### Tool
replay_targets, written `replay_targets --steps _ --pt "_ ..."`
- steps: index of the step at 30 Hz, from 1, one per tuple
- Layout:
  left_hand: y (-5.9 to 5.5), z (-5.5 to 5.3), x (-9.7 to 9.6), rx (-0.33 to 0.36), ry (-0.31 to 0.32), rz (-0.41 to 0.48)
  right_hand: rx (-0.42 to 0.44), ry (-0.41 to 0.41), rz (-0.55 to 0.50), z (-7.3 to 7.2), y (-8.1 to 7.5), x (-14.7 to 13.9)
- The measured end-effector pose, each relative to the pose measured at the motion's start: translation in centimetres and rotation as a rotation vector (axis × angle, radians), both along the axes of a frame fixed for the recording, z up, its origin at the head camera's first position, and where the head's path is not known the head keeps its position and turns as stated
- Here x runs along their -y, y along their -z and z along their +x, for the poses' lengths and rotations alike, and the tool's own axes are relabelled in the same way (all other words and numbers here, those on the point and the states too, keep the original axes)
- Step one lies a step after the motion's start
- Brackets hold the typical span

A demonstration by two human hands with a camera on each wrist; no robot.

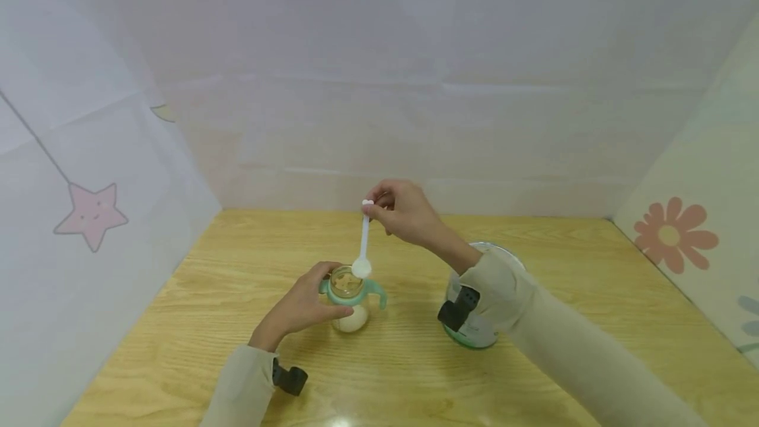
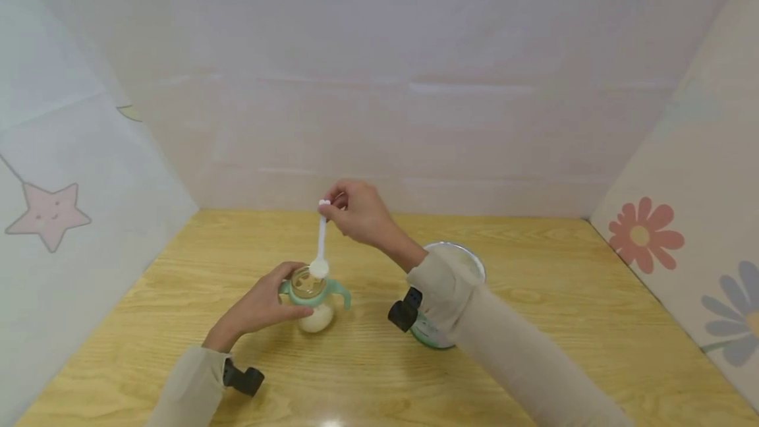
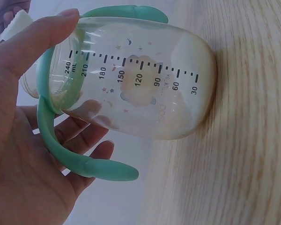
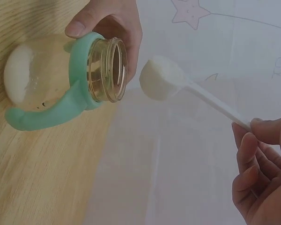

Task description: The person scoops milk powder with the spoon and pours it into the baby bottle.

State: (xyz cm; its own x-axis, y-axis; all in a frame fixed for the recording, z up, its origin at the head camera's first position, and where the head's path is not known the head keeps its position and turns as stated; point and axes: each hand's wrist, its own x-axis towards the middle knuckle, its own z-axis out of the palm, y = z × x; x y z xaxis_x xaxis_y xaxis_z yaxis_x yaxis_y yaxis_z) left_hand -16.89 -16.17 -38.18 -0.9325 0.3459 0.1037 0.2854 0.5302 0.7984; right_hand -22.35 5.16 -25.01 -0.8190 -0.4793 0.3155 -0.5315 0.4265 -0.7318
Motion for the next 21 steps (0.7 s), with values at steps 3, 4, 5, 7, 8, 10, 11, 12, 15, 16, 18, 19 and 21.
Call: replay_targets --steps 3,4,5,7,8,10,11,12,15,16,18,19,21 --pt "0.01 0.00 0.03 0.001 0.005 0.005 0.004 0.003 0.000 0.02 0.21 0.32" --pt "0.02 -0.01 0.04 0.001 0.006 0.007 0.003 0.003 0.001 0.07 0.26 0.42" --pt "0.02 -0.01 0.05 0.000 0.007 0.007 0.003 0.004 0.002 0.10 0.29 0.50" --pt "0.02 -0.02 0.08 0.002 0.007 0.007 0.004 0.008 0.003 0.17 0.35 0.68" --pt "0.02 -0.02 0.09 0.004 0.005 0.005 0.007 0.013 0.005 0.22 0.34 0.74" --pt "0.02 -0.01 0.10 0.006 0.001 0.001 0.013 0.023 0.011 0.29 0.36 0.86" --pt "0.01 -0.01 0.10 0.008 -0.002 0.000 0.017 0.027 0.012 0.29 0.39 0.90" --pt "0.02 -0.02 0.10 0.010 -0.005 -0.001 0.019 0.030 0.014 0.30 0.42 0.93" --pt "0.01 -0.03 0.10 0.015 -0.010 0.000 0.023 0.030 0.018 0.31 0.57 0.98" --pt "0.00 -0.04 0.09 0.016 -0.009 0.001 0.021 0.028 0.018 0.30 0.65 1.00" --pt "0.01 -0.06 0.08 0.014 -0.005 0.004 0.021 0.024 0.017 0.30 0.78 1.02" --pt "-0.01 -0.07 0.07 0.012 -0.002 0.005 0.022 0.023 0.016 0.31 0.85 1.02" --pt "-0.01 -0.10 0.04 0.006 0.007 0.005 0.023 0.021 0.015 0.33 0.97 1.00"
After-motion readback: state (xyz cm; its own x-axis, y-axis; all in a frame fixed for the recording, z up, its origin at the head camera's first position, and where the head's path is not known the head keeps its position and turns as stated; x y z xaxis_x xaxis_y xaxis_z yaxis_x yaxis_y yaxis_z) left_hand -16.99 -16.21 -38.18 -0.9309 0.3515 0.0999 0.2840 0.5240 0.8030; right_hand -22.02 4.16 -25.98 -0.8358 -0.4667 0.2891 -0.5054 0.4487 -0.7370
